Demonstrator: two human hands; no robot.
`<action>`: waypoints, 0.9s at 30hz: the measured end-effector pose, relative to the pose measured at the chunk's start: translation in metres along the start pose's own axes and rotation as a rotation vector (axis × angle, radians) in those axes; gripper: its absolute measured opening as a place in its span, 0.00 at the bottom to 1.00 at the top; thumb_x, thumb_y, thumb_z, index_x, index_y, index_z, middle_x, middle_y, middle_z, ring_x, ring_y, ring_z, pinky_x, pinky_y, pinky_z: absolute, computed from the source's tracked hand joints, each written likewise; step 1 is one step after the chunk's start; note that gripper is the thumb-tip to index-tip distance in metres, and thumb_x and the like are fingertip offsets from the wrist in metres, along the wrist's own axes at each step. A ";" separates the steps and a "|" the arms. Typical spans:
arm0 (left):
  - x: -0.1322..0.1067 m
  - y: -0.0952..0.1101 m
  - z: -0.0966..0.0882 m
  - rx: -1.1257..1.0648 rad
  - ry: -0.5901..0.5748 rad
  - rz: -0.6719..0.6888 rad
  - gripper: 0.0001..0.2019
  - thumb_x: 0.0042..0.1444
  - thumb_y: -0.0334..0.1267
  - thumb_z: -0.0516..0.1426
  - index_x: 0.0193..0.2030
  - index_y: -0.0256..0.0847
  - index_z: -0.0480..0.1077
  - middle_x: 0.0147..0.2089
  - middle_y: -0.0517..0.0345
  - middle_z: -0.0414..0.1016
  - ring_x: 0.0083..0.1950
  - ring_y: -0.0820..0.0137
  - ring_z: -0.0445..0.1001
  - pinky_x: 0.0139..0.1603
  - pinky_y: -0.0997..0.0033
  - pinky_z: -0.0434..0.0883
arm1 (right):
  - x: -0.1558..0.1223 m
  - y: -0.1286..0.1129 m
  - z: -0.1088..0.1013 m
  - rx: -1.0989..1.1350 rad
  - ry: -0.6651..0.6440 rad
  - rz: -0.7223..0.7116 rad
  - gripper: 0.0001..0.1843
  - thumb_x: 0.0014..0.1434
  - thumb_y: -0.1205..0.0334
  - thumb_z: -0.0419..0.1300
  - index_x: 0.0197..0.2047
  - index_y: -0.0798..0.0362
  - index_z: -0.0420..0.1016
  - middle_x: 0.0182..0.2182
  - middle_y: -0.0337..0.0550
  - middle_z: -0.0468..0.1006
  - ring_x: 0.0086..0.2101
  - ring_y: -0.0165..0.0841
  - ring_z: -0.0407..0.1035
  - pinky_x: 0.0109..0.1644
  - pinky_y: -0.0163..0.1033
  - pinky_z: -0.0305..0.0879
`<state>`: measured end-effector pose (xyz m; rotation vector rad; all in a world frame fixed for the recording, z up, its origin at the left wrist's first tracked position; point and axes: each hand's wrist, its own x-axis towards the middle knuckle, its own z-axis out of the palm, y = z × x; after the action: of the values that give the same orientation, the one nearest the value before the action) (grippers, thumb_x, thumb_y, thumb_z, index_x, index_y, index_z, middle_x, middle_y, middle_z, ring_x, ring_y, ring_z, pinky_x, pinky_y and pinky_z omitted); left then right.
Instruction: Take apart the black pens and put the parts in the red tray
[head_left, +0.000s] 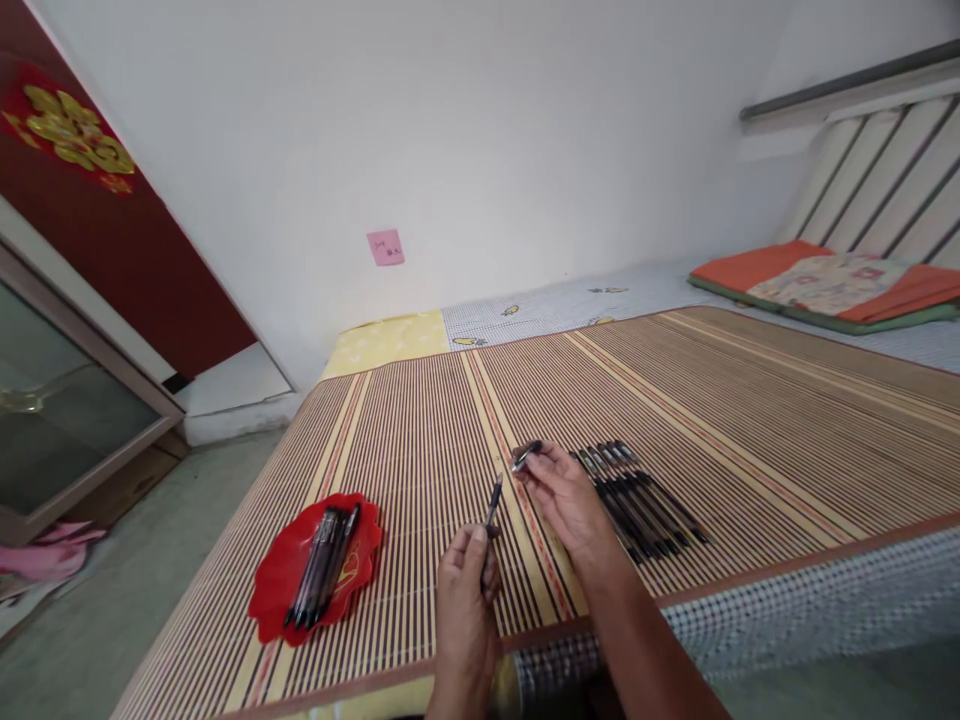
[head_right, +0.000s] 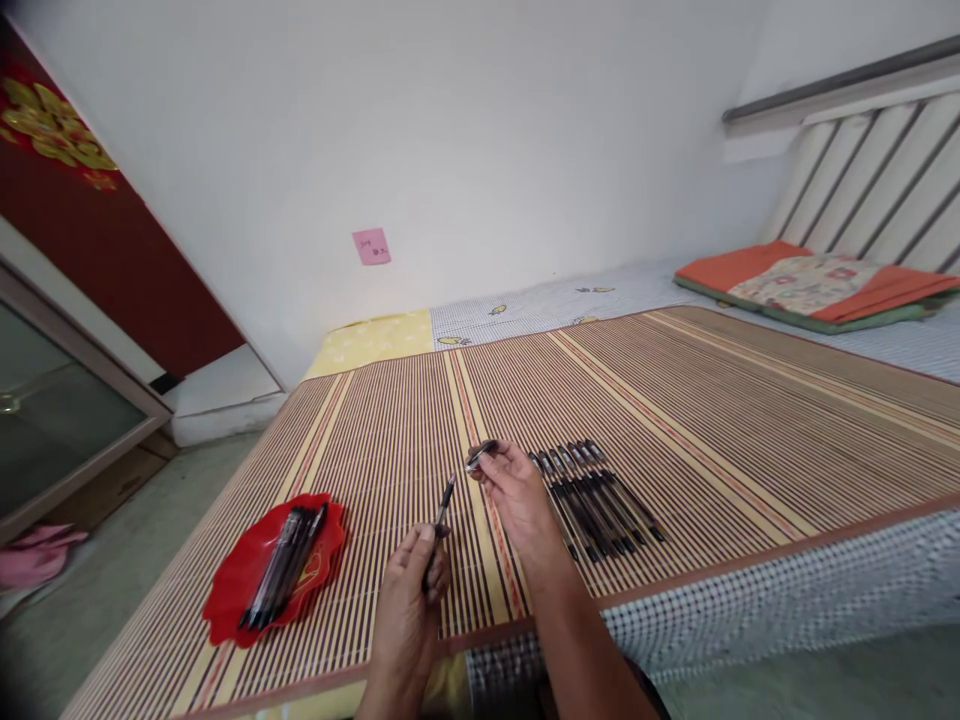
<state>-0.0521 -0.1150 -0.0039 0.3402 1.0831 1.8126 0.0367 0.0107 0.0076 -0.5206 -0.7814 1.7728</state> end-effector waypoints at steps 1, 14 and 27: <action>0.000 0.000 0.000 0.003 -0.003 -0.002 0.18 0.48 0.47 0.69 0.33 0.37 0.67 0.21 0.72 0.53 0.21 0.82 0.49 0.19 0.81 0.48 | 0.000 0.000 0.000 -0.002 -0.006 -0.001 0.16 0.44 0.59 0.75 0.35 0.50 0.77 0.35 0.38 0.79 0.36 0.30 0.73 0.45 0.37 0.70; -0.002 -0.001 0.001 0.068 -0.042 -0.038 0.19 0.50 0.48 0.67 0.32 0.39 0.64 0.21 0.72 0.51 0.21 0.81 0.47 0.20 0.79 0.46 | -0.004 -0.005 0.004 -0.041 -0.111 0.025 0.15 0.45 0.60 0.75 0.36 0.50 0.78 0.35 0.39 0.80 0.37 0.31 0.73 0.44 0.35 0.71; -0.003 -0.003 0.000 0.049 -0.041 -0.029 0.17 0.53 0.48 0.66 0.33 0.38 0.66 0.22 0.71 0.52 0.21 0.81 0.48 0.21 0.79 0.47 | -0.001 0.009 -0.005 -0.277 -0.331 0.111 0.16 0.46 0.53 0.74 0.31 0.53 0.76 0.27 0.35 0.74 0.29 0.28 0.67 0.38 0.34 0.65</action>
<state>-0.0488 -0.1172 -0.0052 0.3874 1.1003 1.7487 0.0343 0.0091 -0.0026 -0.4628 -1.2626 1.8905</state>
